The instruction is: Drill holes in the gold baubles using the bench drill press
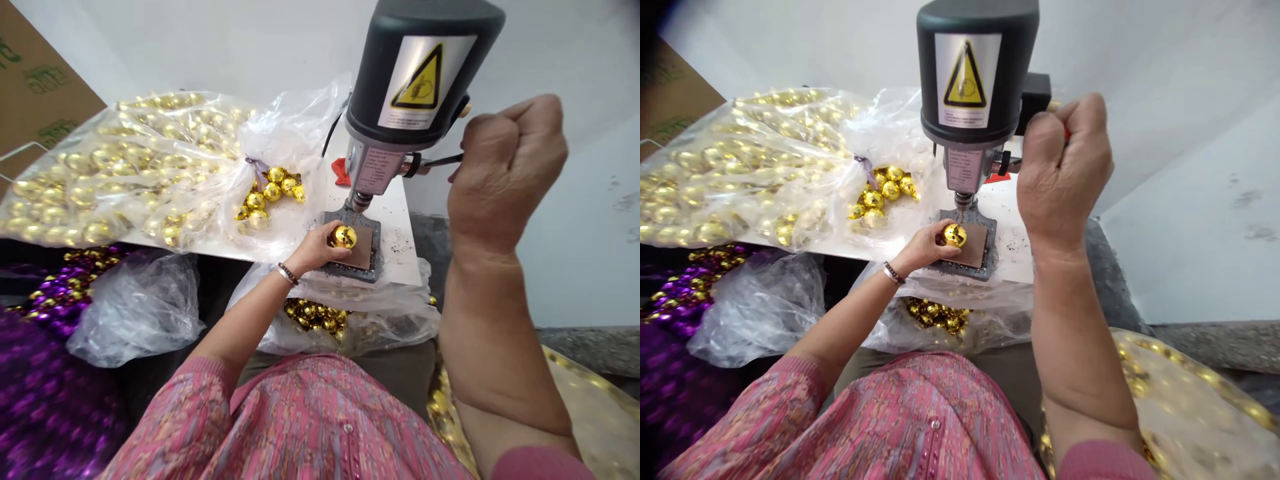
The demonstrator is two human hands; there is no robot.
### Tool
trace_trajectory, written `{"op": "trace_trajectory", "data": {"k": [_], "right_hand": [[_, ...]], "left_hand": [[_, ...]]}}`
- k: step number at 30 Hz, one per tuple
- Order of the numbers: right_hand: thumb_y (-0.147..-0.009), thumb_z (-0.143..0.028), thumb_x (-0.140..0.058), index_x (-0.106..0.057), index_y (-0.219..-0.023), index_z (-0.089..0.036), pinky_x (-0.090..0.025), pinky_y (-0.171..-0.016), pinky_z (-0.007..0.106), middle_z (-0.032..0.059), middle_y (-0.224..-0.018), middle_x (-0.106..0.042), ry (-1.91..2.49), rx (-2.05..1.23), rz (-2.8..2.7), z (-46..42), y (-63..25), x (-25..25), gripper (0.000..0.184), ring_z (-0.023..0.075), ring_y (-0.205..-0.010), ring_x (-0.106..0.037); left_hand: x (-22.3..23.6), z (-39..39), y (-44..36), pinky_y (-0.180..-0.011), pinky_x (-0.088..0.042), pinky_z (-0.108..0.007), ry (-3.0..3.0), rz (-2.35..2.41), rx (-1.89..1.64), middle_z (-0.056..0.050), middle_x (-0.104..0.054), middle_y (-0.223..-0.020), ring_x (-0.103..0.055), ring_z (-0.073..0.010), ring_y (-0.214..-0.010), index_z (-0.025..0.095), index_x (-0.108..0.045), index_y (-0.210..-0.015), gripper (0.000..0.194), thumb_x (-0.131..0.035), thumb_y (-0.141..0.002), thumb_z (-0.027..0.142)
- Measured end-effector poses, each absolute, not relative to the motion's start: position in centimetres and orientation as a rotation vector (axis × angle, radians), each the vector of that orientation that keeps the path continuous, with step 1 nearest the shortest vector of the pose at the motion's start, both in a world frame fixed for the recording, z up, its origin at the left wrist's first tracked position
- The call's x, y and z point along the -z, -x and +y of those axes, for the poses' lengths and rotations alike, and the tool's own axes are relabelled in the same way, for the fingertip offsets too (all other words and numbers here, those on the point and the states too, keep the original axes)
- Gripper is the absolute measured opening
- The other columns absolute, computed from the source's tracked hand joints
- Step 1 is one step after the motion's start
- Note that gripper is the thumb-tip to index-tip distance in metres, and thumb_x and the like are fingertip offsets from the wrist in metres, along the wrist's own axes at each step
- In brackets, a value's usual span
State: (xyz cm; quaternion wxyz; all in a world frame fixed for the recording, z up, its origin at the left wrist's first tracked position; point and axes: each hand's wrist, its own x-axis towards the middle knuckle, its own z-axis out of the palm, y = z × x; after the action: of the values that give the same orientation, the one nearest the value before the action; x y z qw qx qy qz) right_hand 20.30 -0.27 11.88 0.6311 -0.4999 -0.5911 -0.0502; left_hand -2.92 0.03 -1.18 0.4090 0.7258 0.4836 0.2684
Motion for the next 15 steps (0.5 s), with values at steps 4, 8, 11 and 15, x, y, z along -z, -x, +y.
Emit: {"op": "trace_trajectory", "data": {"k": [4, 8, 11, 15], "right_hand": [[-0.112, -0.019, -0.042, -0.044, -0.088, -0.023, -0.044, -0.079, 0.029, -0.0069, -0.076, -0.047, 1.161, 0.087, -1.340, 0.0, -20.5, -12.3, 0.024, 0.0056, -0.067, -0.043], [-0.110, -0.021, -0.052, -0.043, -0.088, -0.024, -0.042, -0.080, 0.031, -0.0054, -0.082, -0.049, 1.127, 0.112, -1.300, -0.1, -20.5, -11.2, 0.024, 0.0065, -0.067, -0.043], [-0.114, -0.032, -0.056, -0.047, -0.089, -0.023, -0.041, -0.083, 0.032, -0.0037, -0.085, -0.049, 1.085, 0.125, -1.354, -0.1, -21.1, -10.6, 0.028, 0.0067, -0.072, -0.048], [-0.116, -0.040, -0.058, -0.055, -0.092, -0.022, -0.039, -0.084, 0.035, -0.0024, -0.086, -0.047, 1.041, 0.150, -1.385, 0.2, -22.0, -10.0, 0.030, 0.0073, -0.075, -0.049]], "left_hand": [[0.1, -3.7, 5.5, -0.092, -0.063, -0.033, -1.986, 1.035, -0.462, -0.005, -0.087, -0.116, -0.078, -0.0222, -0.101, 0.020, -0.080, -0.138, 0.054, -0.093, -0.088, 0.034], [-0.2, -7.3, 7.4, -0.107, -0.065, -0.036, -2.162, 0.807, -0.151, -0.012, -0.087, -0.138, -0.083, -0.0278, -0.122, 0.023, -0.082, -0.148, 0.065, -0.101, -0.088, 0.039], [0.2, -7.8, 8.7, -0.103, -0.066, -0.033, -2.187, 0.874, -0.161, -0.012, -0.086, -0.144, -0.084, -0.0249, -0.117, 0.027, -0.087, -0.143, 0.056, -0.100, -0.089, 0.037], [-0.3, -3.9, 11.3, -0.099, -0.066, -0.036, -2.088, 1.357, -0.466, -0.011, -0.090, -0.128, -0.082, -0.0239, -0.103, 0.024, -0.089, -0.138, 0.036, -0.081, -0.104, 0.032]]}}
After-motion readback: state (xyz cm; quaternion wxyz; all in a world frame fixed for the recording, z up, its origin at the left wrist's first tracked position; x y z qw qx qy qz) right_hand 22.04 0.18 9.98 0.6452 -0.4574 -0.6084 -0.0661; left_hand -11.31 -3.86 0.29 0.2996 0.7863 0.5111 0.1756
